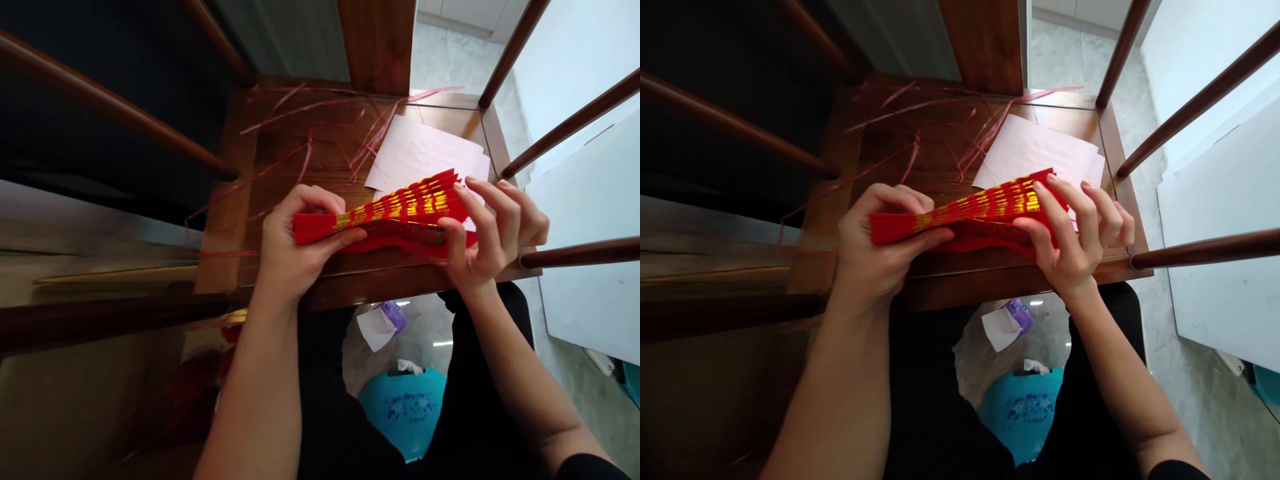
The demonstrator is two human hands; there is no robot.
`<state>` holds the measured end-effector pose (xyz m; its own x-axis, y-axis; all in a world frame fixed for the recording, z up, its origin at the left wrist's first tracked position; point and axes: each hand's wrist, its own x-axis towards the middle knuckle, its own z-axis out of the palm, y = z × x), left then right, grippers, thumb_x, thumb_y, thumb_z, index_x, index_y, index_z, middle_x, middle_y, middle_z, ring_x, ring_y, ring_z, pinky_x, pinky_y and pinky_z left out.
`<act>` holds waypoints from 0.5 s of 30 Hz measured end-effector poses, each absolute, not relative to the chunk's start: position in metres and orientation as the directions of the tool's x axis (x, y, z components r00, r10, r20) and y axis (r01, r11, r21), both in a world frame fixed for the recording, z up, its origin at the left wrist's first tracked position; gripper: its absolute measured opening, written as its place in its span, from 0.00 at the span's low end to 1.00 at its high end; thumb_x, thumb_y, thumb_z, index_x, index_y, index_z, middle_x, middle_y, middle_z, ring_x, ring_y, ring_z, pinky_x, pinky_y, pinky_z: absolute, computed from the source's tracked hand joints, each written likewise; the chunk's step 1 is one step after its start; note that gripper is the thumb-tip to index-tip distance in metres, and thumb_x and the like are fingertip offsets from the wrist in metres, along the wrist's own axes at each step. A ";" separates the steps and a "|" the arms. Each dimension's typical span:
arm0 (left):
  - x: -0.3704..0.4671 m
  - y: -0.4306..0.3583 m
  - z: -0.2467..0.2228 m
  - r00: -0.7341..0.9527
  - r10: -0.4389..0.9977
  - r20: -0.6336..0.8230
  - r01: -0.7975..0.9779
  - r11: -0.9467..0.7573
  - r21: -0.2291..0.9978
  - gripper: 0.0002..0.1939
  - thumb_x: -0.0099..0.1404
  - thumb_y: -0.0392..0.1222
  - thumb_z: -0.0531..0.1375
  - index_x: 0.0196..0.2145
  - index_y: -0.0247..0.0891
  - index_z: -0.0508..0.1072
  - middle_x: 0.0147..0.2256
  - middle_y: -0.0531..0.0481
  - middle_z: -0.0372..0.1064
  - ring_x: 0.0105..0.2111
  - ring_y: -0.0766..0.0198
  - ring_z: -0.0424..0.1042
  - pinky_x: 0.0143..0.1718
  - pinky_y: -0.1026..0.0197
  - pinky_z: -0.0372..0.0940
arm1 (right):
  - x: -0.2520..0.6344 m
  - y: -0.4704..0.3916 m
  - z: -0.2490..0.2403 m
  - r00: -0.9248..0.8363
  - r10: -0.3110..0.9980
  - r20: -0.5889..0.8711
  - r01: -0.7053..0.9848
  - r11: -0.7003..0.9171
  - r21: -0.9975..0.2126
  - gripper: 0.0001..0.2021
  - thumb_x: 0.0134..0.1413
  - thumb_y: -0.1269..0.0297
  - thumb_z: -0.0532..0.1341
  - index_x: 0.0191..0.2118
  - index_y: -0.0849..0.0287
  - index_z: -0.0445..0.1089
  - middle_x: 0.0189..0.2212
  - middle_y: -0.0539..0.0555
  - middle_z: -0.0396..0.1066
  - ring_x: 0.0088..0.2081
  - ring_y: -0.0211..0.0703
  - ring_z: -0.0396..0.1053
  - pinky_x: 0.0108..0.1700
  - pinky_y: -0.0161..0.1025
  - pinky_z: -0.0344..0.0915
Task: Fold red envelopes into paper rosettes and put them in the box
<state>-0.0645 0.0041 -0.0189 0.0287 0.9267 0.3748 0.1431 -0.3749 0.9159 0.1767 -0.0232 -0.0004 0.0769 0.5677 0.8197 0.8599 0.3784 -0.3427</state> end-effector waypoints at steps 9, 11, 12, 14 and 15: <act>-0.056 -0.002 -0.016 0.098 0.908 0.407 0.083 -0.415 0.906 0.17 0.57 0.48 0.78 0.34 0.45 0.74 0.37 0.56 0.78 0.36 0.62 0.78 0.40 0.55 0.73 | 0.130 -0.046 0.008 -0.408 0.763 0.501 0.812 0.554 -0.182 0.31 0.72 0.48 0.61 0.75 0.44 0.58 0.72 0.53 0.66 0.75 0.60 0.59 0.77 0.64 0.49; -0.058 -0.001 -0.017 0.124 0.899 0.420 0.100 -0.432 0.896 0.17 0.57 0.47 0.79 0.35 0.45 0.75 0.38 0.56 0.79 0.37 0.61 0.79 0.41 0.54 0.74 | 0.134 -0.044 0.007 -0.403 0.797 0.451 0.806 0.542 -0.238 0.31 0.71 0.49 0.63 0.74 0.43 0.59 0.71 0.54 0.67 0.75 0.63 0.58 0.77 0.68 0.45; -0.059 -0.001 -0.017 0.141 0.888 0.437 0.094 -0.452 0.887 0.17 0.56 0.45 0.79 0.35 0.45 0.75 0.37 0.56 0.79 0.36 0.61 0.79 0.41 0.54 0.75 | 0.140 -0.041 0.008 -0.369 0.818 0.440 0.814 0.514 -0.273 0.31 0.69 0.49 0.65 0.73 0.43 0.60 0.70 0.55 0.68 0.75 0.65 0.58 0.77 0.70 0.44; -0.059 -0.001 -0.016 0.155 0.876 0.457 0.077 -0.472 0.878 0.17 0.56 0.43 0.80 0.35 0.46 0.76 0.36 0.56 0.80 0.36 0.62 0.79 0.41 0.55 0.75 | 0.155 -0.035 0.009 -0.324 0.850 0.415 0.826 0.468 -0.314 0.32 0.66 0.52 0.69 0.71 0.42 0.63 0.66 0.56 0.71 0.75 0.68 0.57 0.77 0.70 0.44; -0.059 -0.002 -0.014 0.151 0.880 0.451 0.076 -0.465 0.882 0.17 0.56 0.44 0.80 0.36 0.46 0.76 0.37 0.55 0.80 0.36 0.61 0.79 0.41 0.55 0.75 | 0.162 -0.032 0.009 -0.330 0.857 0.396 0.826 0.465 -0.318 0.31 0.65 0.53 0.70 0.70 0.42 0.64 0.64 0.57 0.71 0.75 0.68 0.56 0.76 0.70 0.45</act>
<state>-0.0588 -0.0019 -0.0143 0.1506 0.8797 0.4511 0.0762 -0.4652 0.8819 0.1624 -0.0315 0.0093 -0.3302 0.8568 0.3961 0.8260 0.4654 -0.3180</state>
